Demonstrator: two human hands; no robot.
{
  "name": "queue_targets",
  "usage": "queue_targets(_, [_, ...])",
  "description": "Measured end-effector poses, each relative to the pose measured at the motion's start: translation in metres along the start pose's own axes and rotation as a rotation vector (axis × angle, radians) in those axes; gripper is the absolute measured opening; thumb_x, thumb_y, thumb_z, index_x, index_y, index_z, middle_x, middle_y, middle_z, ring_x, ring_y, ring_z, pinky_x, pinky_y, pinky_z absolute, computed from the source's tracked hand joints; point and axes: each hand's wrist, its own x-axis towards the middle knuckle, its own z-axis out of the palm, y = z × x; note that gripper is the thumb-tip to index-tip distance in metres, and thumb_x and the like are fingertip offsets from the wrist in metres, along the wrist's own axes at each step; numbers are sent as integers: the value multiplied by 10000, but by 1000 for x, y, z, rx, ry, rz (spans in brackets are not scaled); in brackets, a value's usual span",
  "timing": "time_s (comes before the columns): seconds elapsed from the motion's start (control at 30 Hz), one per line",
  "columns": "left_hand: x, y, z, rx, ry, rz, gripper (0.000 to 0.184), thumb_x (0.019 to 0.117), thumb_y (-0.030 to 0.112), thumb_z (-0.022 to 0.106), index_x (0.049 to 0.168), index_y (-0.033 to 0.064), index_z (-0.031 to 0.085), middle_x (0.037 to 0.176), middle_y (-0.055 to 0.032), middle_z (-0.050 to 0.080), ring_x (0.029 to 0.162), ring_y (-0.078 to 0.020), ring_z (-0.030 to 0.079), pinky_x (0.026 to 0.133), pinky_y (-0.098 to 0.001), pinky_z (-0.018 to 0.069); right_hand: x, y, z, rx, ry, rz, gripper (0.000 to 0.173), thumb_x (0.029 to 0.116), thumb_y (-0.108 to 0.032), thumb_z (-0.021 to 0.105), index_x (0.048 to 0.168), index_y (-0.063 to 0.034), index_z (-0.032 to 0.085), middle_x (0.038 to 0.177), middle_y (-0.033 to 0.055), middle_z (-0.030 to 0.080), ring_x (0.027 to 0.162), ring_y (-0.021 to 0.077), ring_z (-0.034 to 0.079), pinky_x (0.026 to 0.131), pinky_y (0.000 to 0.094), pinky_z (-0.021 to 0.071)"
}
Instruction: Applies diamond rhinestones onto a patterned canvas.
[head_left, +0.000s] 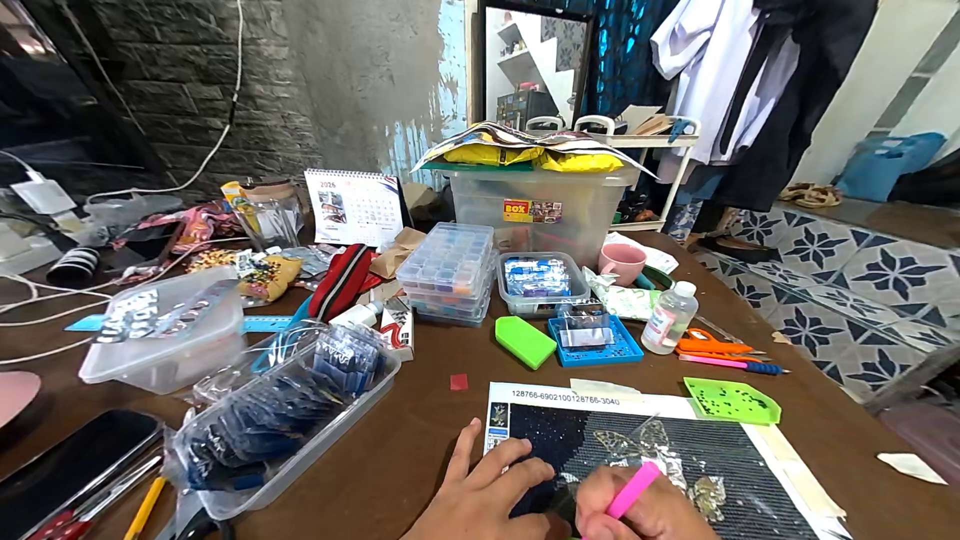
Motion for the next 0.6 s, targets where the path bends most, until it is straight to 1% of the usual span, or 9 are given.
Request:
queue_targets(0.2, [0, -1, 1, 1, -6, 3, 544, 905, 573, 659, 1104, 79, 765, 1399, -169, 617, 1426, -434, 435, 1112, -801, 104, 1, -1, 0, -19, -18, -15, 329, 1105, -202, 463, 943, 54, 592, 788, 142, 621, 750, 77, 619, 724, 163, 498])
queue_targets(0.3, [1, -1, 1, -8, -4, 0, 540, 909, 573, 656, 1134, 93, 762, 1368, -155, 642, 1413, -434, 450, 1111, -803, 103, 0, -2, -1, -1, 3, 34, 353, 1107, -237, 461, 954, 51, 596, 763, 123, 625, 708, 51, 611, 684, 163, 497])
queue_targets(0.4, [1, 0, 0, -23, 5, 1, 529, 908, 560, 668, 1176, 112, 752, 1329, -150, 668, 1396, -442, 472, 1108, -811, 105, 0, -1, -3, 74, 66, 114, 341, 1103, -279, 467, 983, 13, 596, 768, 57, 636, 686, 0, 609, 653, 159, 511])
queue_targets(0.47, [0, 0, 1, -30, 12, 1, 527, 904, 553, 676, 1186, 113, 745, 1306, -153, 677, 1384, -442, 484, 1108, -807, 113, -1, 0, -5, 122, 139, 182, 284, 1098, -278, 475, 999, -42, 599, 799, -15, 660, 696, -31, 617, 645, 154, 523])
queue_targets(0.53, [1, -1, 1, -46, -2, -12, 550, 897, 545, 685, 1220, 103, 742, 1316, -158, 674, 1385, -447, 480, 1116, -804, 103, 1, 0, -7, 146, 233, 273, 202, 1097, -219, 476, 1005, -88, 598, 819, -80, 670, 689, -47, 617, 617, 145, 520])
queue_targets(0.6, [1, -1, 1, -56, -26, -29, 568, 893, 543, 689, 1239, 94, 736, 1338, -161, 665, 1398, -443, 470, 1131, -790, 84, 4, -1, -8, 139, 325, 385, 163, 1089, -146, 460, 1000, -103, 589, 802, -102, 658, 647, -44, 603, 572, 145, 507])
